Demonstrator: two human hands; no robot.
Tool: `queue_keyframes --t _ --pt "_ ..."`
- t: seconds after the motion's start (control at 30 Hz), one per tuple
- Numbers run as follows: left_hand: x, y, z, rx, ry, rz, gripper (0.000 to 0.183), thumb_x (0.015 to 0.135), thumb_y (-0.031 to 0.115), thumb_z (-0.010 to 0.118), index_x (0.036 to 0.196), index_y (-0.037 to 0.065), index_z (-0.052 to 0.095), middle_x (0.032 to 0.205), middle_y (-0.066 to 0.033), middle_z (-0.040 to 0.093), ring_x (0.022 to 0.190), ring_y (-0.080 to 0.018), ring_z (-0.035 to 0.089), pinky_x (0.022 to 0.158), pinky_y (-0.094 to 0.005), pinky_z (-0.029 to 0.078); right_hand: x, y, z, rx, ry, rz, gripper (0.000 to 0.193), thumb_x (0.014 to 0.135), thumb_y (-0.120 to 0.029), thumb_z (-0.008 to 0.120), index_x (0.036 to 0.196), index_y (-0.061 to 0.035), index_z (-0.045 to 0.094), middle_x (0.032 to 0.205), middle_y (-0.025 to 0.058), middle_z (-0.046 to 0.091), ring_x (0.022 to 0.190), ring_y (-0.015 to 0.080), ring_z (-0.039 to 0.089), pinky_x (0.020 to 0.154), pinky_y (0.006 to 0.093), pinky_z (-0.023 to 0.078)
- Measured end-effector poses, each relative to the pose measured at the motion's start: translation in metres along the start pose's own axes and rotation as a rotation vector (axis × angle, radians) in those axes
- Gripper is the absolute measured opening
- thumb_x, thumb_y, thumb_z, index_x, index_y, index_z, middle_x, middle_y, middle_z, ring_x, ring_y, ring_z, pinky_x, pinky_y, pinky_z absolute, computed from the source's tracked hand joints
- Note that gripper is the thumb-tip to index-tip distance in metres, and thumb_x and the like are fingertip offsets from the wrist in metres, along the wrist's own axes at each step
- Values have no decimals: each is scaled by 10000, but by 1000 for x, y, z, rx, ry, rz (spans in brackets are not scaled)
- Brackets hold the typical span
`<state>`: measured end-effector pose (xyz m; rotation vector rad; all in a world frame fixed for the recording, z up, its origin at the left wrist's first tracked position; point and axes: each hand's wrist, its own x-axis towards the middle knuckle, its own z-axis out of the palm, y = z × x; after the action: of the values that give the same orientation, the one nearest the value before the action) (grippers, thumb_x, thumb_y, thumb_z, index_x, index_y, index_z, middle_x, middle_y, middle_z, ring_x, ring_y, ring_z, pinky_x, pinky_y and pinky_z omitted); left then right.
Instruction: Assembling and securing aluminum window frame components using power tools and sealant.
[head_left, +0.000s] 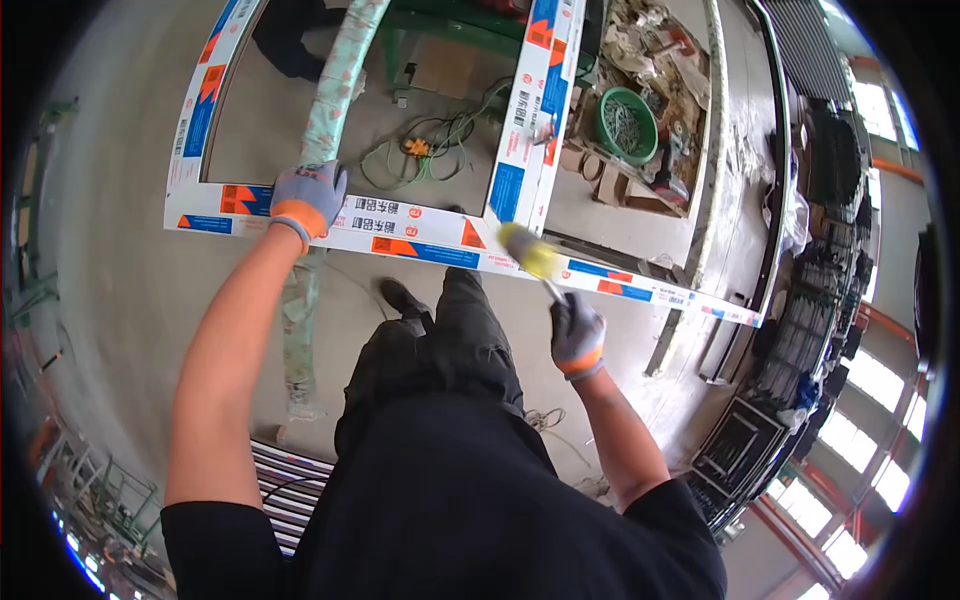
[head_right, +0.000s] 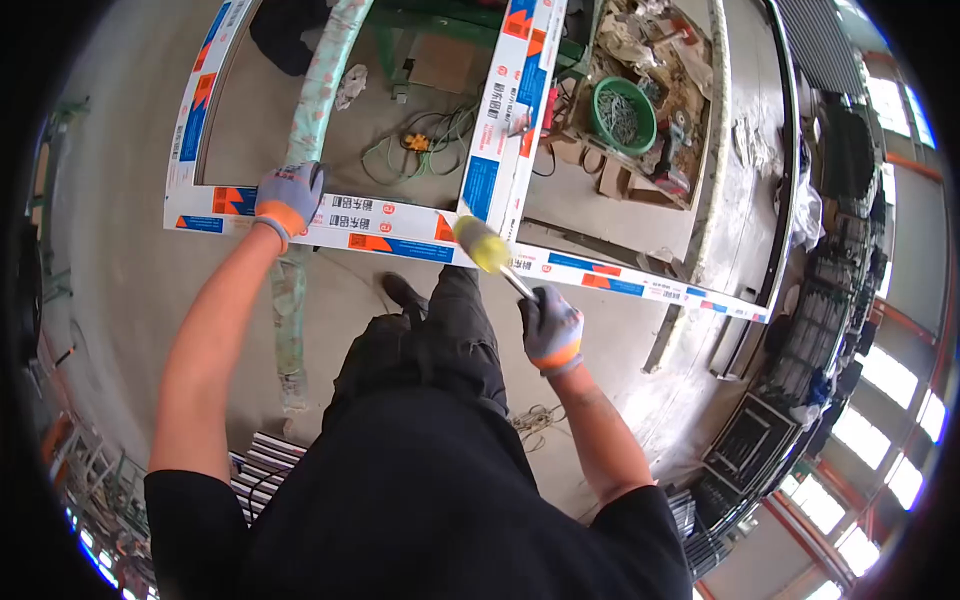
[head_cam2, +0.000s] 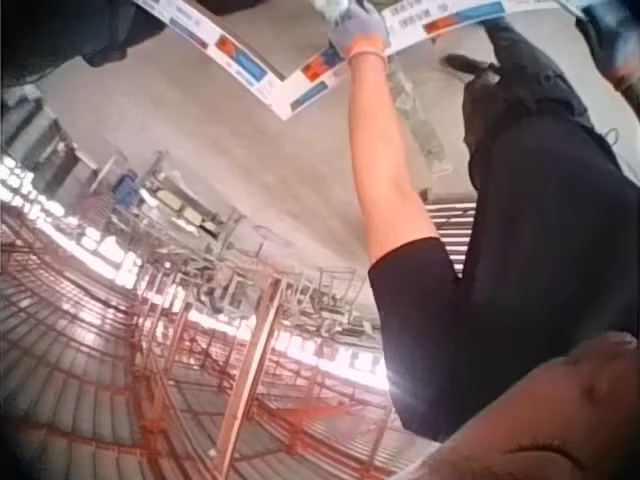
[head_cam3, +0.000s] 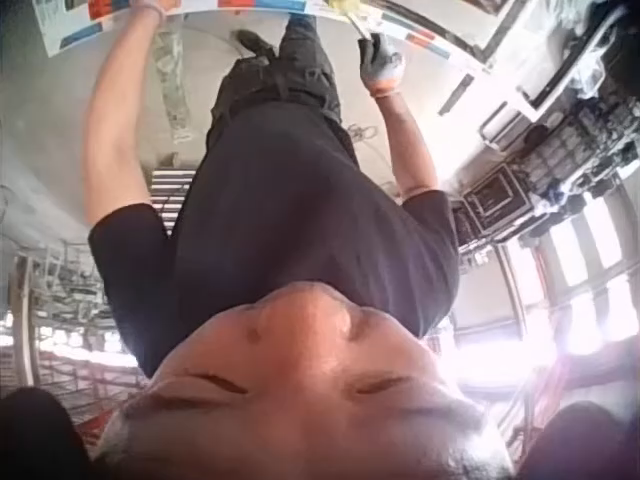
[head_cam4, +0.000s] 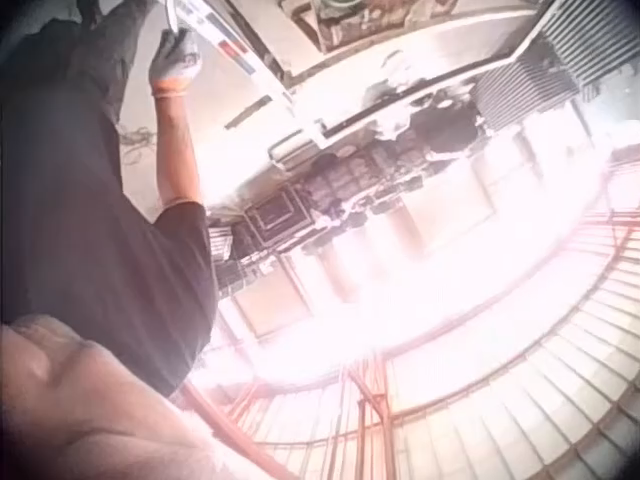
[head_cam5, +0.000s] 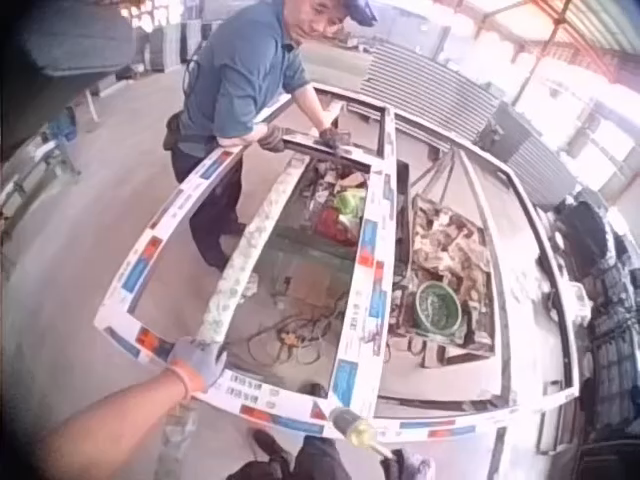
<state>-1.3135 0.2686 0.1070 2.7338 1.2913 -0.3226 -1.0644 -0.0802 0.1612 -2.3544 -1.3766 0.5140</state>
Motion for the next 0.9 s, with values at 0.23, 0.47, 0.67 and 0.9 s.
queue_keyframes --t 0.23,0.47,0.67,0.9 --pt "21 27 -7 -10 74 -49 399 977 412 391 1006 81 613 867 -167 695 823 -342 667 764 -446 494 0 31 -7 -200 -97 85 319 944 -364 551 853 -58 550 746 181 641 697 380 635 621 479 481" --pt "29 170 -32 -269 17 69 365 921 406 479 968 83 644 930 -165 687 864 -349 654 819 -462 490 27 27 -56 -43 -178 142 313 938 -361 577 846 -62 574 716 198 631 680 414 608 584 495 455" --pt "55 188 -48 -205 133 52 349 896 374 502 981 78 667 936 -147 690 919 -332 644 829 -445 491 179 64 -121 68 40 115 309 959 -374 538 893 -75 578 786 207 656 710 416 623 621 507 469" --pt "90 200 -75 -222 -24 -21 321 840 372 560 930 90 687 946 -137 692 903 -327 644 819 -450 484 414 71 -205 186 389 -73 209 971 -236 516 921 -41 575 773 241 626 725 448 601 603 513 450"
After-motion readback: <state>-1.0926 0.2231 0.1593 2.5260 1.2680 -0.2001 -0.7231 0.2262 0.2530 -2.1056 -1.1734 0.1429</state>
